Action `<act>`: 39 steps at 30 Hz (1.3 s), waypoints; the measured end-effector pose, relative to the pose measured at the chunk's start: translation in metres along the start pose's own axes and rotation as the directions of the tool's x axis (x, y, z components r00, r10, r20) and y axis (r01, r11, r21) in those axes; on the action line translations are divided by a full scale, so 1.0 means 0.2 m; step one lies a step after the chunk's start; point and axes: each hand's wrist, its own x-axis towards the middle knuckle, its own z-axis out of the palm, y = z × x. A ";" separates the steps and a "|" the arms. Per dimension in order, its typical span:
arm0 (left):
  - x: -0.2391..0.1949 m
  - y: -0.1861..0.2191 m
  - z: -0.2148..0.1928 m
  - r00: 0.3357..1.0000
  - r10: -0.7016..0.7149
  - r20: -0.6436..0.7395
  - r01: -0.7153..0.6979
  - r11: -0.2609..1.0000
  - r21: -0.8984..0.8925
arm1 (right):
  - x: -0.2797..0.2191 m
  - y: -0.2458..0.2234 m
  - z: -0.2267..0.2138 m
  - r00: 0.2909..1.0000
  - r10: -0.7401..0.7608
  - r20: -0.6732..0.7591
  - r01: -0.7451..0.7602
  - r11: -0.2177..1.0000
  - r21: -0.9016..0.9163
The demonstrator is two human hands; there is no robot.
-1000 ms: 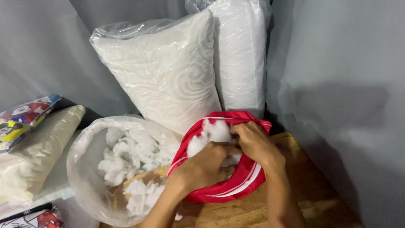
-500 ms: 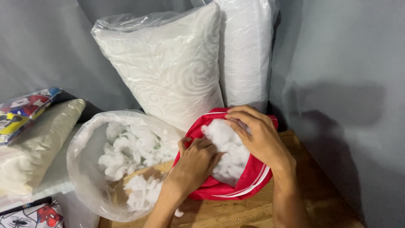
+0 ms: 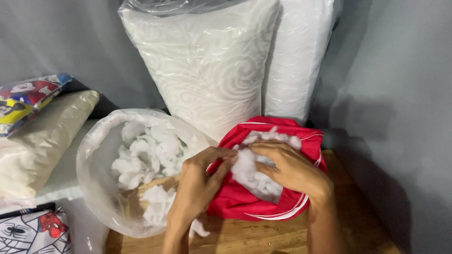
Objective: The person stuffs white cotton-like filling into a red pillowcase by hand. They repeatedly pull clumps of filling from a large plastic bag, fluff them, and push them into the red case, occasionally adjusting the filling inside to distribute it evenly.
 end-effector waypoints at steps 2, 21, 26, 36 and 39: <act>0.01 0.06 -0.02 0.999 0.030 0.012 -0.029 0.995 -0.091 | -0.01 0.04 0.01 0.997 0.073 -0.001 -0.073 0.997 0.013; 0.00 -0.08 -0.16 0.934 -0.280 0.223 0.303 0.950 -0.077 | -0.02 -0.19 0.17 0.998 -0.041 -0.053 0.020 0.935 -0.355; -0.02 -0.09 -0.08 0.992 -0.074 0.100 0.086 0.989 -0.123 | 0.03 0.00 0.32 0.997 0.051 0.065 -0.018 0.906 -0.423; -0.04 -0.08 -0.13 0.981 -0.169 0.099 0.171 0.985 -0.015 | 0.07 -0.36 -0.09 0.979 -0.092 -0.182 0.051 0.974 -0.220; -0.04 -0.07 -0.15 0.982 -0.165 0.095 0.165 0.986 0.012 | 0.13 -0.27 -0.11 0.952 -0.035 -0.305 -0.061 0.952 -0.301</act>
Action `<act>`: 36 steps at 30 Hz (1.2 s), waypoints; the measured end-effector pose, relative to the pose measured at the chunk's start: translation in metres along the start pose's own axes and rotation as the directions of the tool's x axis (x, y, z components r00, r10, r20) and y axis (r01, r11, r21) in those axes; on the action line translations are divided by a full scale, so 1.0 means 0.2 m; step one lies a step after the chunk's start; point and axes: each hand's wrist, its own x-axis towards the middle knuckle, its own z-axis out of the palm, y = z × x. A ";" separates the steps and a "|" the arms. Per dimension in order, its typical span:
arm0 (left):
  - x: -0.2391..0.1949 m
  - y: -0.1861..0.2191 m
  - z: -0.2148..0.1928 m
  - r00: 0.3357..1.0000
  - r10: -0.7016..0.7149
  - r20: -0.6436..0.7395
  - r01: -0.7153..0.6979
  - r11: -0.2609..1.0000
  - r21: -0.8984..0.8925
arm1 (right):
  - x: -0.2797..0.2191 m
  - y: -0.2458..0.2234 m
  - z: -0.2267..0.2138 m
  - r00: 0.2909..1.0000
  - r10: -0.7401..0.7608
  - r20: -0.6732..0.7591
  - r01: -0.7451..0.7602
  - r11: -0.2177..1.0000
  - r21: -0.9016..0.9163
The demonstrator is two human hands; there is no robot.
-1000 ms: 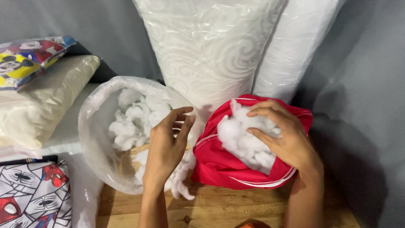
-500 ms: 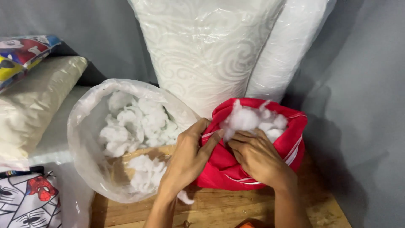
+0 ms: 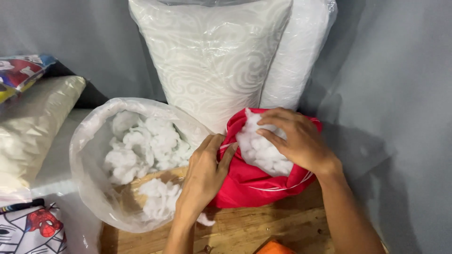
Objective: The person stuffs white cotton-like filling into a red pillowcase by hand. They repeatedly pull clumps of filling from a large plastic bag, fluff them, and push them into the red case, occasionally adjusting the filling inside to distribute it evenly.
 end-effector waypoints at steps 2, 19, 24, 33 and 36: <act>-0.02 0.06 -0.02 0.999 0.009 0.038 -0.009 1.000 -0.004 | 0.07 -0.05 0.01 0.960 0.143 0.242 -0.155 0.987 0.033; 0.03 -0.02 0.01 0.973 -0.229 0.003 0.222 0.938 -0.267 | -0.01 0.01 0.26 0.869 0.138 0.476 -0.086 0.988 -0.129; 0.09 -0.15 0.05 0.939 -0.342 -0.036 0.310 0.886 -0.345 | -0.02 -0.08 0.21 0.886 0.083 0.456 -0.071 0.997 -0.043; 0.08 -0.13 0.04 0.978 -0.204 -0.053 0.162 0.890 -0.427 | -0.04 0.03 0.30 0.908 -0.160 0.387 0.144 0.987 0.070; 0.08 -0.14 0.04 0.983 -0.178 -0.043 0.139 0.881 -0.453 | 0.00 -0.06 0.11 0.968 -0.119 0.219 0.083 0.982 0.168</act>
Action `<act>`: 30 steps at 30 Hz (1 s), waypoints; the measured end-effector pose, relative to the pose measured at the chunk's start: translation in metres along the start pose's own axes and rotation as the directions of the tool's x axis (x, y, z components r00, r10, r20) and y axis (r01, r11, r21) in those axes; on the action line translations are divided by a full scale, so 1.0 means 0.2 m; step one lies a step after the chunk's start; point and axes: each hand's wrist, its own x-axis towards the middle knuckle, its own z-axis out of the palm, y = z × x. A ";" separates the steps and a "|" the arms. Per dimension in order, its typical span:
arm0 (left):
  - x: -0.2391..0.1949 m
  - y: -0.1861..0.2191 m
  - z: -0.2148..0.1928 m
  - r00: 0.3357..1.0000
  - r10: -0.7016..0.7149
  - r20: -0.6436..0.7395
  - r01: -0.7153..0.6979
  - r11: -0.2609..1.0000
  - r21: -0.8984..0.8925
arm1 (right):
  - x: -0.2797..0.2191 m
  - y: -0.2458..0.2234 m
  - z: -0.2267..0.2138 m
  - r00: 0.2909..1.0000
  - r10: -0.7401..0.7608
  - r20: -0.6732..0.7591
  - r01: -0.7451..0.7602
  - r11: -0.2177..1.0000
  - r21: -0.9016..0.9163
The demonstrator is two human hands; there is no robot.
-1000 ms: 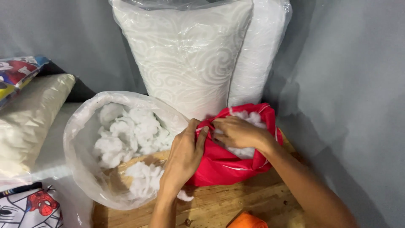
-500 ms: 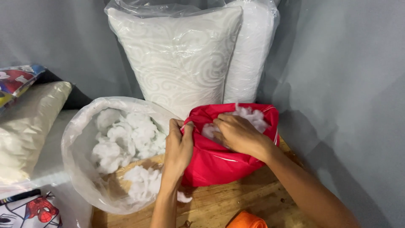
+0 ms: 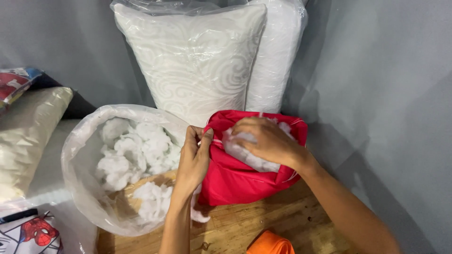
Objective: The person stuffs white cotton-like filling into a red pillowcase by hand. They repeatedly pull clumps of filling from a large plastic bag, fluff them, and push them into the red case, occasionally adjusting the filling inside to distribute it evenly.
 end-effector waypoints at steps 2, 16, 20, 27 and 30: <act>0.02 -0.03 0.01 0.999 0.038 0.009 -0.037 0.999 -0.039 | -0.02 0.04 -0.05 0.961 0.085 -0.261 -0.123 0.984 -0.130; 0.01 -0.02 0.00 0.998 0.055 0.029 -0.053 0.996 -0.066 | -0.01 -0.09 -0.07 0.859 0.467 0.210 -0.441 0.883 -0.158; 0.05 -0.11 0.01 0.998 0.050 0.049 -0.045 0.994 -0.104 | -0.06 0.18 0.08 0.779 0.449 0.437 -0.406 0.893 -0.194; 0.00 -0.04 -0.03 0.997 0.037 0.060 -0.034 0.998 -0.053 | -0.02 0.20 0.06 0.786 0.506 0.355 -0.516 0.853 -0.072; -0.04 0.04 -0.05 0.996 0.024 0.091 -0.023 1.000 -0.015 | -0.02 0.17 -0.06 0.928 0.359 0.095 -0.353 0.932 -0.076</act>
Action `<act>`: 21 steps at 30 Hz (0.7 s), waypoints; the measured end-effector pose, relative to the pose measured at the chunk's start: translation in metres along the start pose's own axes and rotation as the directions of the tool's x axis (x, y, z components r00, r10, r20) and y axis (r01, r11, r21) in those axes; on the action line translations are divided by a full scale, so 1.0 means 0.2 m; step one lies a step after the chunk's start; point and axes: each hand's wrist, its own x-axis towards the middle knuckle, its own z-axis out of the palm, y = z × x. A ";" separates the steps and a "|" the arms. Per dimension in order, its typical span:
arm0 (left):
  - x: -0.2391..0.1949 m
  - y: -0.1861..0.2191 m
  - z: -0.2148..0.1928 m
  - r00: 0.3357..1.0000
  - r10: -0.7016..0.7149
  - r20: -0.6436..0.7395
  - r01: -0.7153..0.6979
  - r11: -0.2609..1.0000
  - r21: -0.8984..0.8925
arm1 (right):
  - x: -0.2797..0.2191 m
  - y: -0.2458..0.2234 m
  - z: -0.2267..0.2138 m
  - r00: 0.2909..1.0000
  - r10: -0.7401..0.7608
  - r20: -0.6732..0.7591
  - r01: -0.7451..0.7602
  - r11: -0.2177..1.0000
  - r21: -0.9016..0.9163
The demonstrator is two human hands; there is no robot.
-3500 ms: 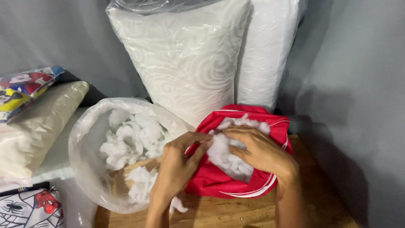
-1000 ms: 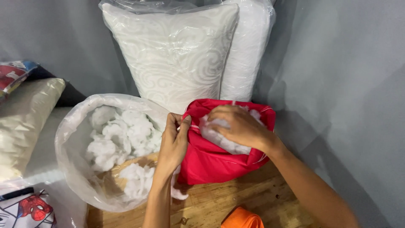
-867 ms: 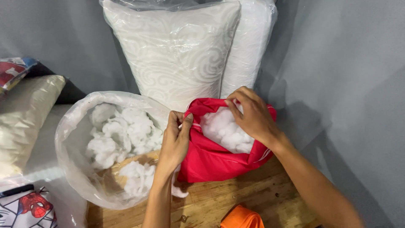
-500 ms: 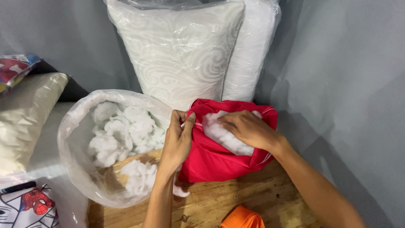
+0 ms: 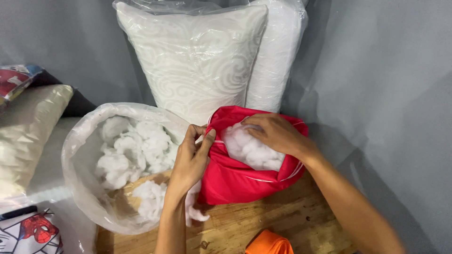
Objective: The person stuffs white cotton-like filling into a red pillowcase by hand. They repeatedly pull clumps of filling from a large plastic bag, fluff them, and push them into the red case, occasionally adjusting the filling inside to distribute it evenly.
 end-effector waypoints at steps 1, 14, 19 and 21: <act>-0.01 0.02 0.00 1.000 -0.008 0.012 0.008 1.000 0.009 | -0.05 -0.06 -0.06 0.995 -0.064 -0.071 0.064 0.998 -0.001; -0.08 0.07 0.05 0.974 -0.022 0.226 0.044 0.995 -0.091 | -0.10 -0.13 0.07 0.816 0.210 0.538 0.072 0.888 -0.454; -0.01 -0.11 0.08 0.975 -0.017 0.220 0.121 0.877 -0.465 | -0.01 0.53 0.80 0.797 0.364 0.482 -0.052 0.836 -0.546; -0.01 -0.11 0.07 0.980 0.005 0.197 0.090 0.878 -0.470 | -0.05 0.42 0.68 0.769 0.303 0.563 0.147 0.773 -0.617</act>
